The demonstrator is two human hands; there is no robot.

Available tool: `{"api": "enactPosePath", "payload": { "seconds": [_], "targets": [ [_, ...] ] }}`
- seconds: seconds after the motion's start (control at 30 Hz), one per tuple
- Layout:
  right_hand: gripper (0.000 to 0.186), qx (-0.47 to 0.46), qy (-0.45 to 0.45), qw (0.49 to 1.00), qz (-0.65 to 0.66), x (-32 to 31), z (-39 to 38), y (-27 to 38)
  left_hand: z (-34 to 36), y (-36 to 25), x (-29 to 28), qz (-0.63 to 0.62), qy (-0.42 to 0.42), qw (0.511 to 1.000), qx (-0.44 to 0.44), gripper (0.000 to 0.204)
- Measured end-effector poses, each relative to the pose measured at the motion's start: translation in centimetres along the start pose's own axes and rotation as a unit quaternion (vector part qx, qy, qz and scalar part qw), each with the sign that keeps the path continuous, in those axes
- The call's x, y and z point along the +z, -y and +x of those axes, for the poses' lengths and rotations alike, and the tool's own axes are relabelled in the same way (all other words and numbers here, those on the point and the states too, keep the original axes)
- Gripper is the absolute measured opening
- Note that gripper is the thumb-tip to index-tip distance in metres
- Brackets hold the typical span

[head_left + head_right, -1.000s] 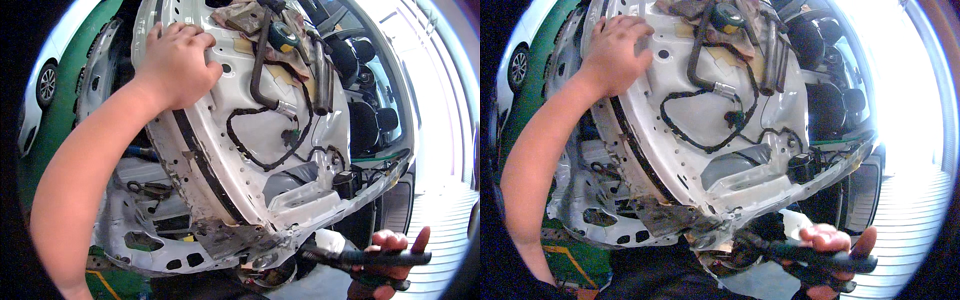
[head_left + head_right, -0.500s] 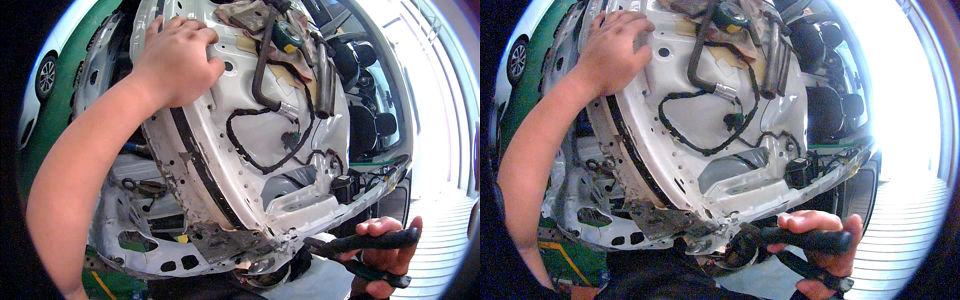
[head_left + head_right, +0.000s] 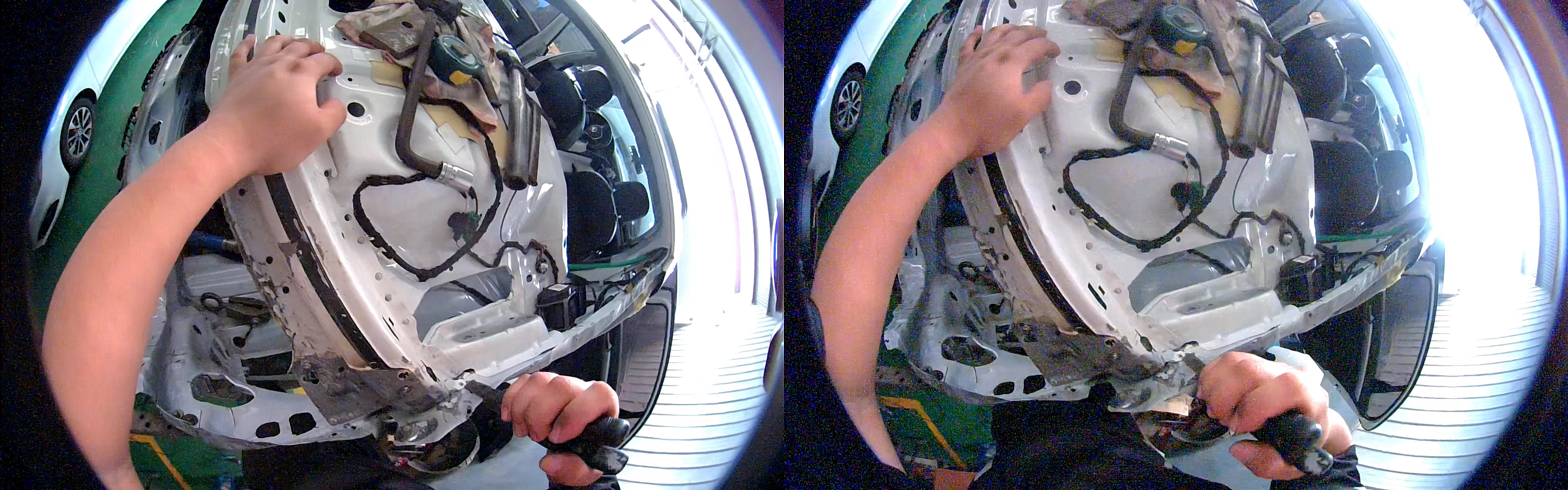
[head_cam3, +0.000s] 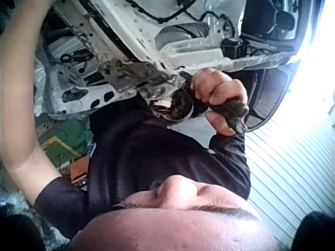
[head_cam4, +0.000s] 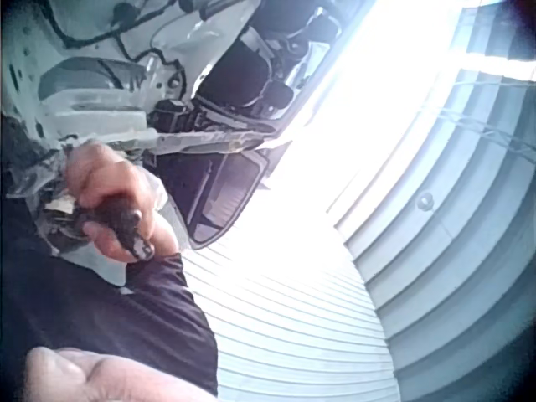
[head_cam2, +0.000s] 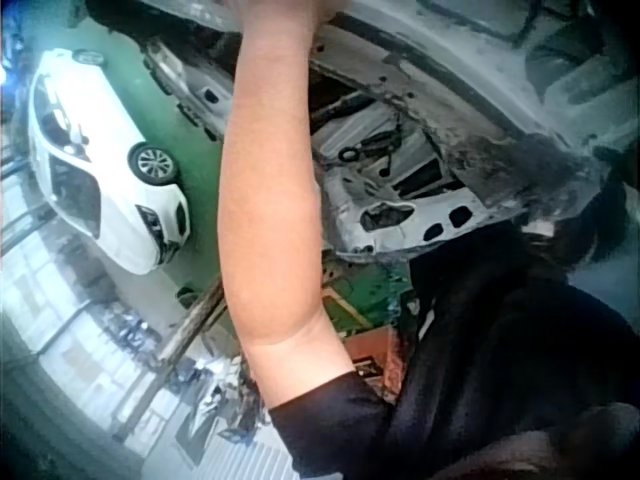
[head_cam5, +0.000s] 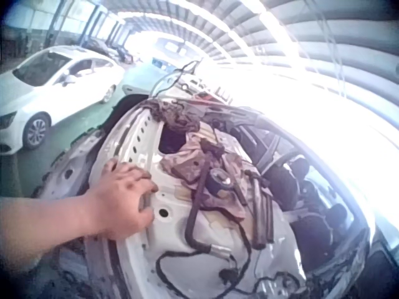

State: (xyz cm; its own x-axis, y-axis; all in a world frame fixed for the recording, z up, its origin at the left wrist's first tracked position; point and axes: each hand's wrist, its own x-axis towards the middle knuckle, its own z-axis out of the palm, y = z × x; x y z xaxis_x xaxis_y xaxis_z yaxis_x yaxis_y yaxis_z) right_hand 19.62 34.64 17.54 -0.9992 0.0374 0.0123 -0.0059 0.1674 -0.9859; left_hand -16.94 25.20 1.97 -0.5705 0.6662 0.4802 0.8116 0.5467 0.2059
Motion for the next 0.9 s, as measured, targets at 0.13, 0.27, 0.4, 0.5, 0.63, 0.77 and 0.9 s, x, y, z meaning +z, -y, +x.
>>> {"api": "enactPosePath", "payload": {
  "seconds": [0.13, 0.27, 0.4, 0.5, 0.63, 0.77, 0.9],
  "targets": [
    [0.018, -0.062, -0.080, 0.995, 0.001, 2.2, -0.3, -0.4, -0.1, 0.5, -0.1, 0.004, 0.002, 1.000, 0.005, 0.047],
    [0.016, -0.170, -0.040, 0.984, -0.024, 2.5, -2.0, -1.5, -0.2, 0.9, -0.3, 0.010, 0.002, 1.000, 0.022, 0.048],
    [0.017, -0.172, -0.025, 0.985, -0.022, 2.0, -1.6, -1.7, -0.3, 0.7, -0.4, 0.019, 0.009, 0.999, 0.028, 0.048],
    [0.017, -0.094, -0.035, 0.994, -0.029, 2.3, -0.8, -0.1, -0.5, 0.6, -0.6, 0.003, 0.008, 1.000, 0.023, 0.048],
    [0.020, -0.055, -0.037, 0.994, -0.090, 2.3, -0.4, 2.0, -0.3, 0.0, -1.3, -0.009, 0.025, 1.000, 0.011, 0.049],
    [0.031, -0.212, -0.186, 0.957, 0.072, 3.6, -1.9, 4.2, 0.3, -0.4, -1.2, -0.039, 0.006, 0.999, 0.022, 0.048],
    [0.036, -0.188, -0.094, 0.978, -0.018, -1.0, 0.6, 8.0, 0.2, -0.3, -2.2, -0.052, 0.010, 0.999, 0.010, 0.047]
  ]
}}
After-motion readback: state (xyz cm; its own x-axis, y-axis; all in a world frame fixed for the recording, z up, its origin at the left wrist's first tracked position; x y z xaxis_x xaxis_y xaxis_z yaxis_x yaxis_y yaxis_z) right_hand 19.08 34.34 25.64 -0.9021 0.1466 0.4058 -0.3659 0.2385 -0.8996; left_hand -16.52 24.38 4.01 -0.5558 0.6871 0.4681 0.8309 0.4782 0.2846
